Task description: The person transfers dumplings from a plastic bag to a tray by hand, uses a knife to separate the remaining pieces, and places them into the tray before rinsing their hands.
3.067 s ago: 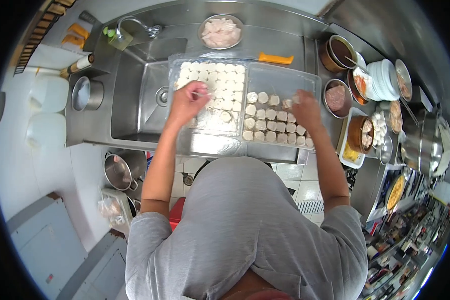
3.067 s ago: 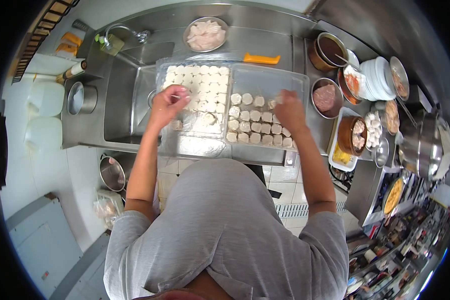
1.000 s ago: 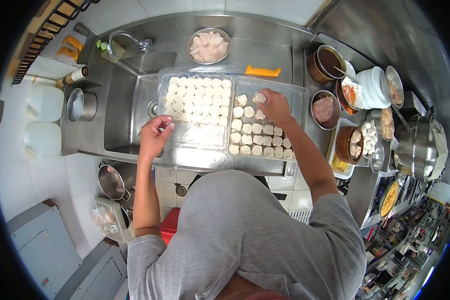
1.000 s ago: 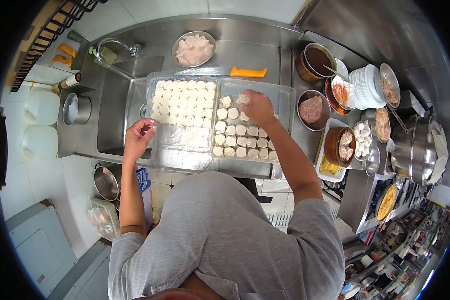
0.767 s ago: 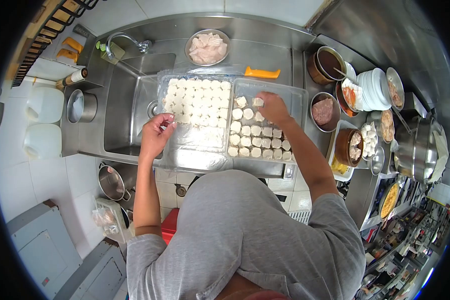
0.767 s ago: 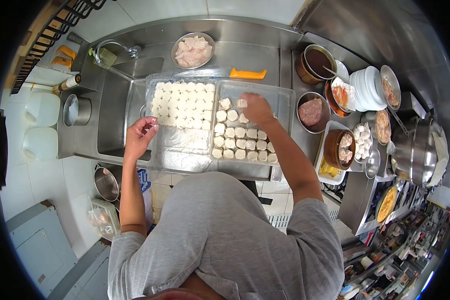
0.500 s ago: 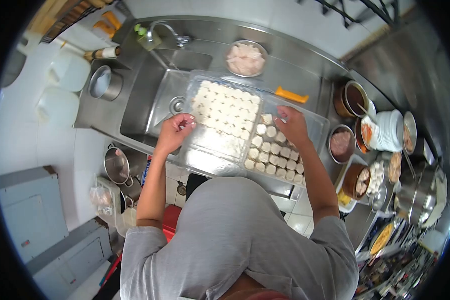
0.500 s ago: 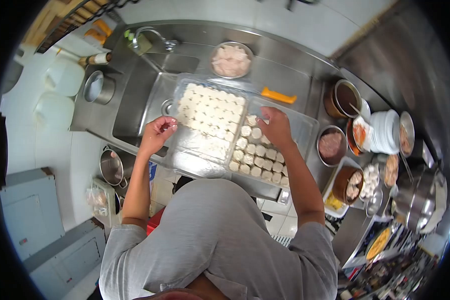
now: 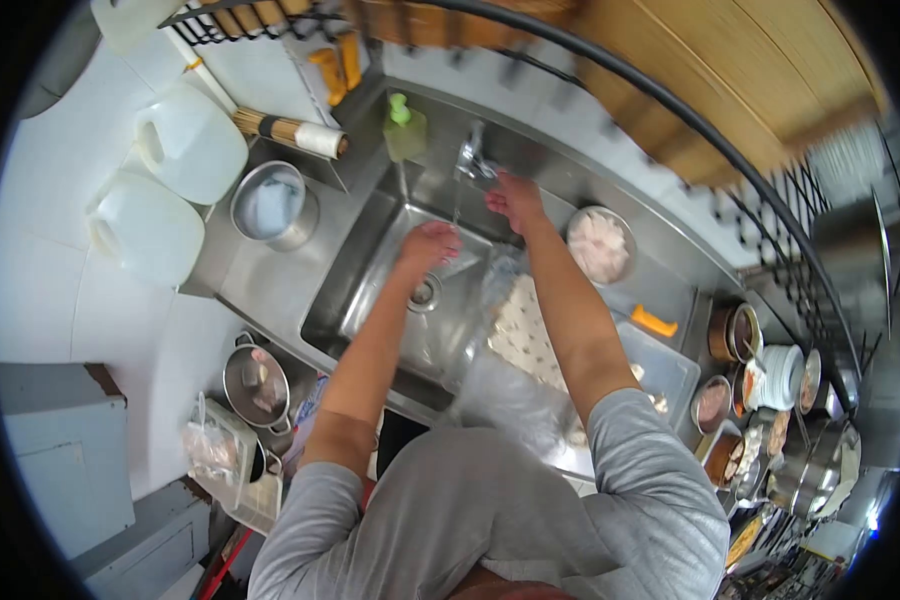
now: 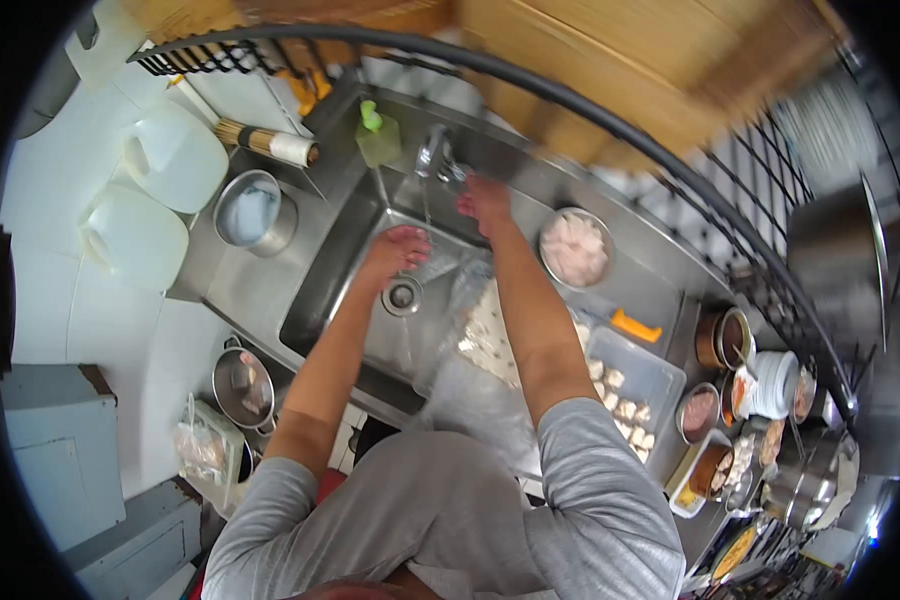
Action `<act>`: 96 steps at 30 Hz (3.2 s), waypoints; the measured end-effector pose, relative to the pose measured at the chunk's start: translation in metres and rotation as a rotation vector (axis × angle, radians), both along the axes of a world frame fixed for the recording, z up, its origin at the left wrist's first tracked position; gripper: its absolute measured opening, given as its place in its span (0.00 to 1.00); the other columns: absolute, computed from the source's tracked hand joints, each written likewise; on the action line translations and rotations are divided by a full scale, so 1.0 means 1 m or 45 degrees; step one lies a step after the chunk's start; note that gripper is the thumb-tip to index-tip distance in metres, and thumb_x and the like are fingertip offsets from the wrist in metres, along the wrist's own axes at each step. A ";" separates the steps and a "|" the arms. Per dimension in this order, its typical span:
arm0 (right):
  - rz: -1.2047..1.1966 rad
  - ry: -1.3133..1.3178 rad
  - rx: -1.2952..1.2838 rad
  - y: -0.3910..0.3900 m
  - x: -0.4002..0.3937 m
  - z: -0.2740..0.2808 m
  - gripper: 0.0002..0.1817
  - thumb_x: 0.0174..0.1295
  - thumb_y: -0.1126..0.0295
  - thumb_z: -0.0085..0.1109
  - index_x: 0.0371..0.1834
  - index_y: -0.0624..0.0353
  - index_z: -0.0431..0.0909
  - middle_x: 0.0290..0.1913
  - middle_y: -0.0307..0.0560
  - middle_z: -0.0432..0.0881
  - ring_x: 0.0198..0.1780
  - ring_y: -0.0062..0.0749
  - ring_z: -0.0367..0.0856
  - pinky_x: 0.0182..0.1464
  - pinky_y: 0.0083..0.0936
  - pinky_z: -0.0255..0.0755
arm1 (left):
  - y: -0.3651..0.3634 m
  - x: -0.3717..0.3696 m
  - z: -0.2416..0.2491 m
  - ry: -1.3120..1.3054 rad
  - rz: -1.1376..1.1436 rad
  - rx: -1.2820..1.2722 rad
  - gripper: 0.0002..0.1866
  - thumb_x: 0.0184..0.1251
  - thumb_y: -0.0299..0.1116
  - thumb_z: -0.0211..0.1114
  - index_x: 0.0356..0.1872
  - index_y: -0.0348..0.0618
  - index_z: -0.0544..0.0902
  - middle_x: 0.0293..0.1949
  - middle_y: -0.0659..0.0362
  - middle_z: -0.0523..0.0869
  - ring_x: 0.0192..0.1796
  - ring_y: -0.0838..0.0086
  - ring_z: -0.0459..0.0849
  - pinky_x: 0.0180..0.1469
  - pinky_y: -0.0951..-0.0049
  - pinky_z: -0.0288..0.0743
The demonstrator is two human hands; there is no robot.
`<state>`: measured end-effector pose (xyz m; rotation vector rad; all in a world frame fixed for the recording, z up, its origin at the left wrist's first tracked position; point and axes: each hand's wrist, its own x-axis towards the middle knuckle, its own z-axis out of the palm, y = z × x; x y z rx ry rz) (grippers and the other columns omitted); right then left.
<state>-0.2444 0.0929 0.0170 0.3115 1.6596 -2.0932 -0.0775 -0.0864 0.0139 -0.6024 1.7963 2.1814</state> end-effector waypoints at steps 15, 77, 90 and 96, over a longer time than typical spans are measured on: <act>0.025 0.675 0.789 -0.038 0.096 -0.006 0.06 0.61 0.74 0.63 0.36 0.62 0.89 0.31 0.59 0.89 0.34 0.47 0.91 0.36 0.40 0.81 | 0.000 -0.047 -0.070 -0.248 -0.046 0.774 0.19 0.80 0.45 0.62 0.57 0.39 0.81 0.50 0.51 0.90 0.51 0.60 0.90 0.49 0.60 0.85; 0.697 0.952 0.742 0.010 0.291 0.012 0.13 0.63 0.62 0.65 0.33 0.62 0.86 0.36 0.60 0.86 0.43 0.60 0.85 0.49 0.49 0.78 | -0.084 0.172 0.031 0.520 -0.679 -1.417 0.19 0.74 0.40 0.69 0.57 0.36 0.88 0.38 0.54 0.91 0.42 0.74 0.87 0.48 0.70 0.80; 0.951 0.406 1.191 0.364 0.502 0.077 0.06 0.63 0.71 0.69 0.40 0.59 0.87 0.39 0.49 0.90 0.43 0.38 0.90 0.46 0.33 0.83 | 0.023 0.257 0.054 0.315 -0.515 -0.987 0.16 0.70 0.29 0.72 0.56 0.35 0.87 0.37 0.58 0.89 0.38 0.78 0.84 0.45 0.74 0.79; 0.047 0.839 1.578 0.378 0.340 0.083 0.08 0.65 0.68 0.67 0.44 0.58 0.88 0.38 0.55 0.90 0.39 0.55 0.90 0.43 0.44 0.82 | 0.047 0.193 0.029 0.489 -0.523 -0.975 0.15 0.72 0.30 0.70 0.56 0.38 0.87 0.35 0.60 0.87 0.37 0.77 0.83 0.44 0.73 0.79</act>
